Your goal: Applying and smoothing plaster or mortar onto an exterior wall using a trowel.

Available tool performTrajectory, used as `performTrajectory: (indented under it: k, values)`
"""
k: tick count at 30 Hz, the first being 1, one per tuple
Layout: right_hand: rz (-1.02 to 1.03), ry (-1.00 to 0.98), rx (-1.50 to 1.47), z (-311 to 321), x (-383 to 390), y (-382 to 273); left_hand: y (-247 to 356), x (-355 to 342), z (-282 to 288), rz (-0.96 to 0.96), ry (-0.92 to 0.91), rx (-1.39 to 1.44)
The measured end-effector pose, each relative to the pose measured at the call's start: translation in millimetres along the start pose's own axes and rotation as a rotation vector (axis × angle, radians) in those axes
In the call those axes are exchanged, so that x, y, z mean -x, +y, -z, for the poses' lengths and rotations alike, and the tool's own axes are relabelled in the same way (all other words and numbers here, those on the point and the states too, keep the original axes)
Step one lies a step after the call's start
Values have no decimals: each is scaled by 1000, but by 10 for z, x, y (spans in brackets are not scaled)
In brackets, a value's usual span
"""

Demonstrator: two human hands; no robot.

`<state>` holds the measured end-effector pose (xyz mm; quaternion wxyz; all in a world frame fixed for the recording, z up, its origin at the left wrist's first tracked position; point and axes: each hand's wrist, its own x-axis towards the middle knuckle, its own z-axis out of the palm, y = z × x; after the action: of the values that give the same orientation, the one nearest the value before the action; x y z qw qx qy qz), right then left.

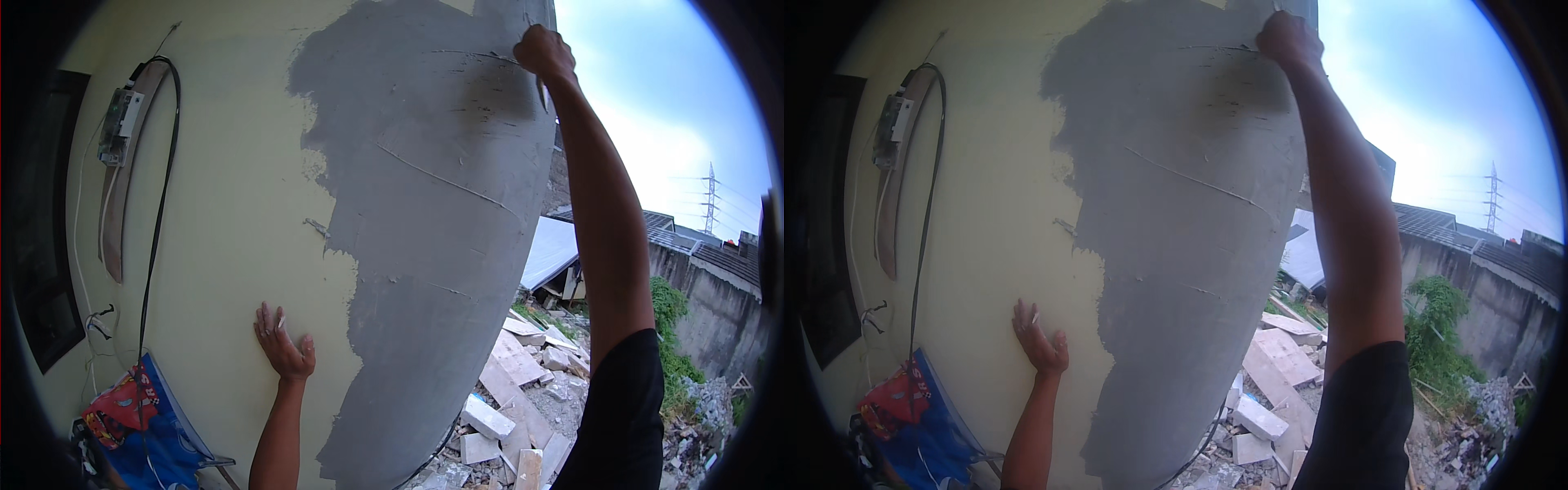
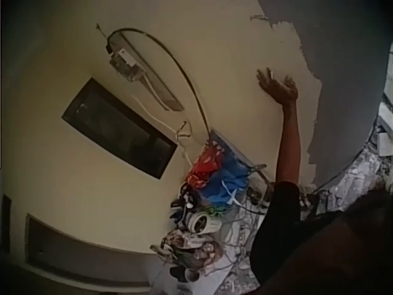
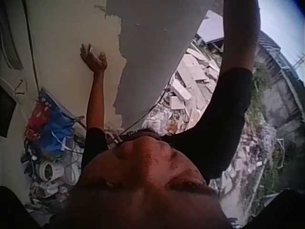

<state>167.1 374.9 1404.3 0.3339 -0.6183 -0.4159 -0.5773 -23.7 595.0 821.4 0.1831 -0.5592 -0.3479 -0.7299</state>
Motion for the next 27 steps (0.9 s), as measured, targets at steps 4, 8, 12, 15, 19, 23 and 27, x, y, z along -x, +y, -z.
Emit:
performTrajectory:
  k: [4,8,12,15,19,23,27]
  values:
    - [5,57,-25,-271,-133,-292,-93,21,31,8,3,0]
    - [80,81,-97,-493,90,-1073,-49,19,41,20,-4,4]
    - [321,21,-231,-469,613,-1928,-58,37,30,20,-8,5]
    - [577,-21,-114,-766,1051,-2400,-117,13,32,-1,-5,26]
    - [936,-84,100,-974,2150,-2567,-167,63,27,15,-8,24]
    - [1005,-75,-3,-593,2138,-2132,-207,74,40,26,2,13]
    - [639,-2,-14,-50,839,-1675,-101,7,17,27,-18,18]
